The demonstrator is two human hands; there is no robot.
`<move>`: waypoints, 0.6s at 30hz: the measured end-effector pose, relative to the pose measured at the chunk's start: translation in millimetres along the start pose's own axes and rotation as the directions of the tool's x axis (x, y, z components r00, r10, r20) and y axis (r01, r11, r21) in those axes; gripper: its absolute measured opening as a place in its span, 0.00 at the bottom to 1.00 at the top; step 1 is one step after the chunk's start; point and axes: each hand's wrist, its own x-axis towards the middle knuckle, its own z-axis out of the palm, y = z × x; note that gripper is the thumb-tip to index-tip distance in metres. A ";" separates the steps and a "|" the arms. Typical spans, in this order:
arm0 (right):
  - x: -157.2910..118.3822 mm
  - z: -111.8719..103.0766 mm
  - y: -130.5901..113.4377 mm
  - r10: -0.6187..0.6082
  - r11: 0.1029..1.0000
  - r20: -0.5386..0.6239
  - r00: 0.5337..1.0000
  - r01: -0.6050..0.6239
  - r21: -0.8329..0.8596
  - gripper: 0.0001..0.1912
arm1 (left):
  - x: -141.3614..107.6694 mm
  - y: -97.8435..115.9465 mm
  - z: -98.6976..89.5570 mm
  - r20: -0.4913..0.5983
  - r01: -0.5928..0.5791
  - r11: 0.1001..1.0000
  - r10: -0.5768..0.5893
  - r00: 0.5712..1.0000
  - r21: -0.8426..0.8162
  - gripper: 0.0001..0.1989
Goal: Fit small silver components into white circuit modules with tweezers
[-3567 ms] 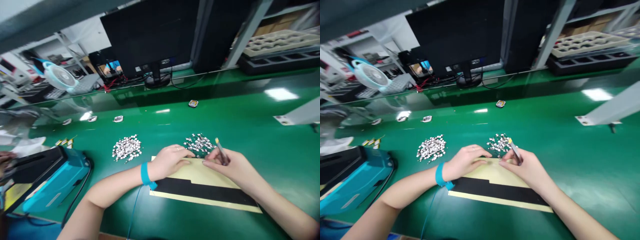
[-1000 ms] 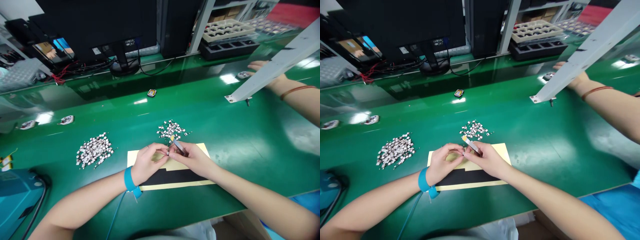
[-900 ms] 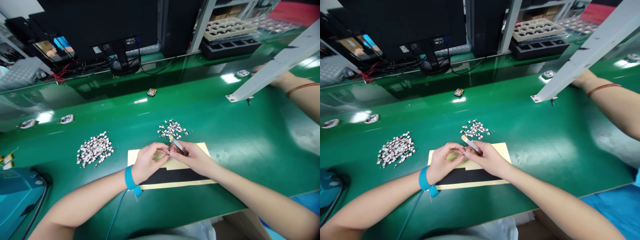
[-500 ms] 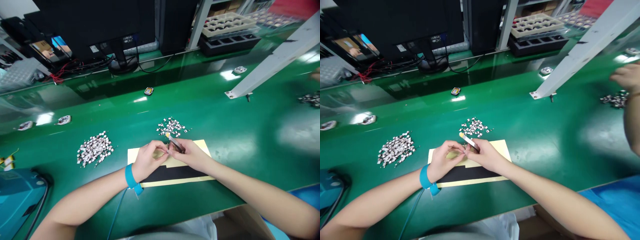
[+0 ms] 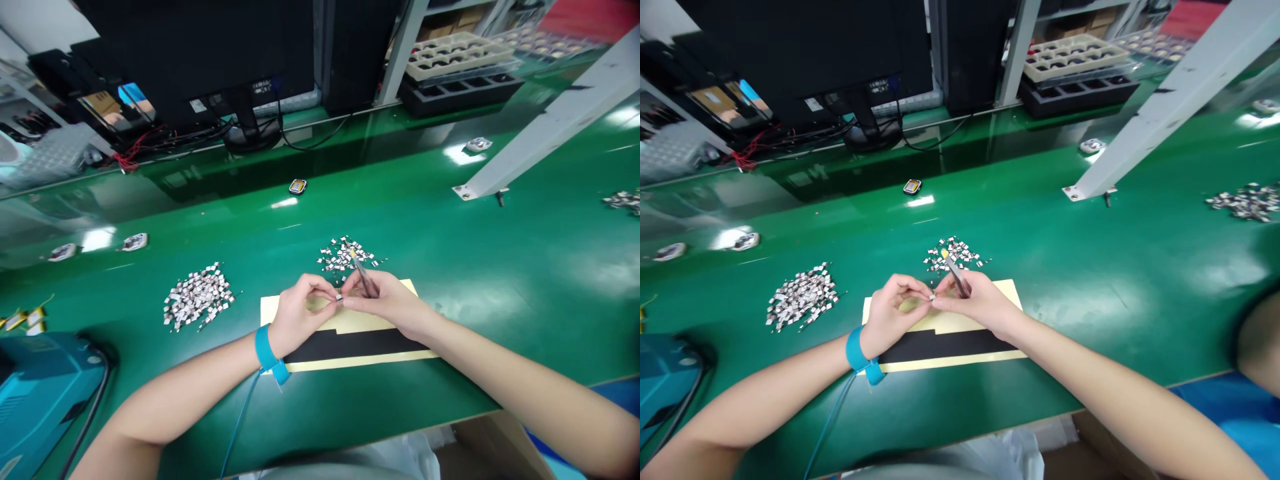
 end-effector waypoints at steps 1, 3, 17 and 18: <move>-0.4 2.0 0.3 -0.012 0.999 -0.015 1.000 0.011 -0.032 0.12 | -0.8 -0.3 1.8 0.004 -0.001 1.000 0.001 1.000 0.010 0.10; -1.1 3.9 0.9 -0.036 0.995 -0.040 0.999 0.031 -0.097 0.12 | -2.1 1.2 4.8 0.020 -0.025 0.999 0.024 1.000 0.035 0.11; -2.9 -14.2 9.0 -0.450 0.471 0.181 0.875 0.404 -0.784 0.05 | 20.0 0.0 -163.5 -0.229 0.267 0.260 -0.168 0.959 0.928 0.09; -4.7 -9.7 11.0 -0.422 0.451 0.243 0.873 0.435 -0.780 0.04 | 19.7 -7.0 -170.4 -0.230 0.275 0.242 -0.198 0.953 0.931 0.08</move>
